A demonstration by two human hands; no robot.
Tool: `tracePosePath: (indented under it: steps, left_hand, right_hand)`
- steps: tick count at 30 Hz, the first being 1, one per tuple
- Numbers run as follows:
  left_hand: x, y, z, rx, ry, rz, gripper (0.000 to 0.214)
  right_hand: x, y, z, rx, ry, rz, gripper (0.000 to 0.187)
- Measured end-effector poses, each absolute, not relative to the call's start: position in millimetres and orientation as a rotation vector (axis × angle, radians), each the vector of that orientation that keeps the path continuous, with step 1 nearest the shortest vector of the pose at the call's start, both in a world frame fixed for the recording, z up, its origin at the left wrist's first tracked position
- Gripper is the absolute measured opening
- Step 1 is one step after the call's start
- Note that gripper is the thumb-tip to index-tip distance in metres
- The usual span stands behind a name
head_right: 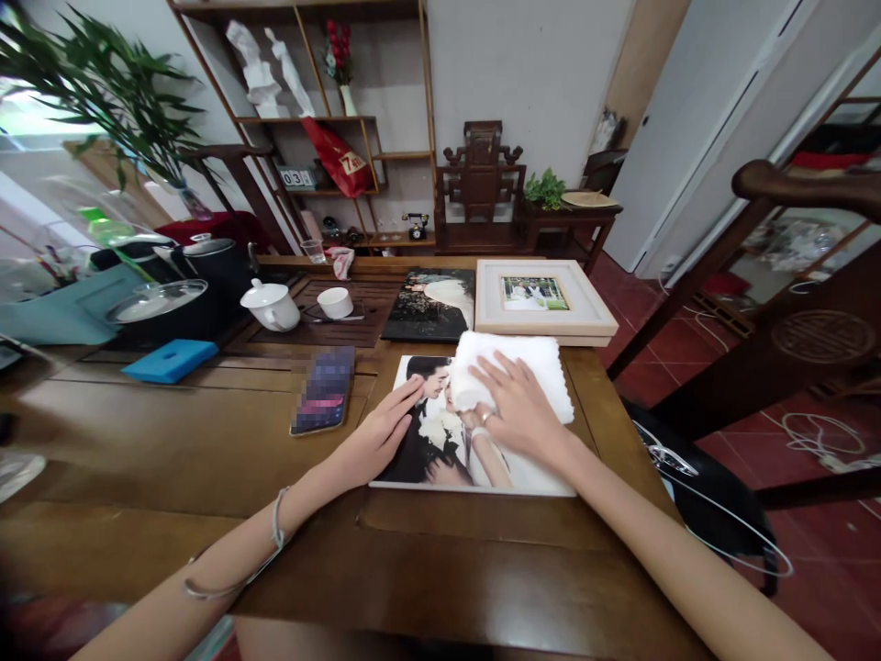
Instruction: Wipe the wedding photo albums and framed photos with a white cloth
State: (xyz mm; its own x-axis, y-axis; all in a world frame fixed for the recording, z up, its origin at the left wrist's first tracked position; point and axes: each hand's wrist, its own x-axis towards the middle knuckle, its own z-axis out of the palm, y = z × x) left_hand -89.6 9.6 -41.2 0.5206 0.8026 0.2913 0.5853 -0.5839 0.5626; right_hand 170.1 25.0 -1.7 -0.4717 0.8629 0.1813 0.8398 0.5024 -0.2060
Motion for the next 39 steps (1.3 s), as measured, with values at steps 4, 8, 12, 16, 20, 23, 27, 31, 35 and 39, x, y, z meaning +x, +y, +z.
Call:
tracePosePath:
  steps: [4,8,12,16,20,23,27,31,35,39]
  left_hand:
    - [-88.9,10.0,-38.1,2.362,1.131,0.749,0.047]
    - [-88.4,10.8,-36.8,2.363,1.11,0.758,0.046]
    - [-88.5,10.8,-38.5,2.35,1.149,0.752,0.047]
    - [-88.9,10.3,-39.8,2.344,1.16,0.742,0.047]
    - [-88.8,10.4,-39.8,2.346,1.157,0.744,0.047]
    - [-89.0,10.5,-39.3,2.344,1.162,0.734,0.047]
    - [-89.6,10.8,-38.7,2.35,1.151,0.733,0.047]
    - [-90.0,11.5,-39.4,2.354,1.151,0.733,0.047]
    - [-90.2,11.2,-39.4,2.353,1.163,0.732,0.047]
    - [-89.8,9.8,-38.1,2.35,1.161,0.73,0.047]
  right_hand:
    - [150.5,-20.4,9.2,-1.167,-2.695,0.264,0.067]
    - [149.0,-19.2,14.8,-1.058,-2.733,0.362,0.063]
    - [165.9,24.7,2.1,-1.244,-2.601,0.21,0.06]
    - [174.8,48.3,-7.8,-1.492,-2.457,0.044,0.057]
    - [167.4,25.9,0.6,-1.524,-2.517,0.075,0.06]
    - [158.9,-8.7,15.0,-1.376,-2.661,0.202,0.062]
    - [155.3,-39.6,27.0,-1.123,-2.772,0.338,0.062]
    - [162.3,-22.6,17.4,-1.101,-2.743,0.319,0.062]
    - [172.0,15.2,-0.8,-1.497,-2.578,0.076,0.07]
    - [175.5,21.9,-1.7,-1.736,-2.523,-0.045,0.066]
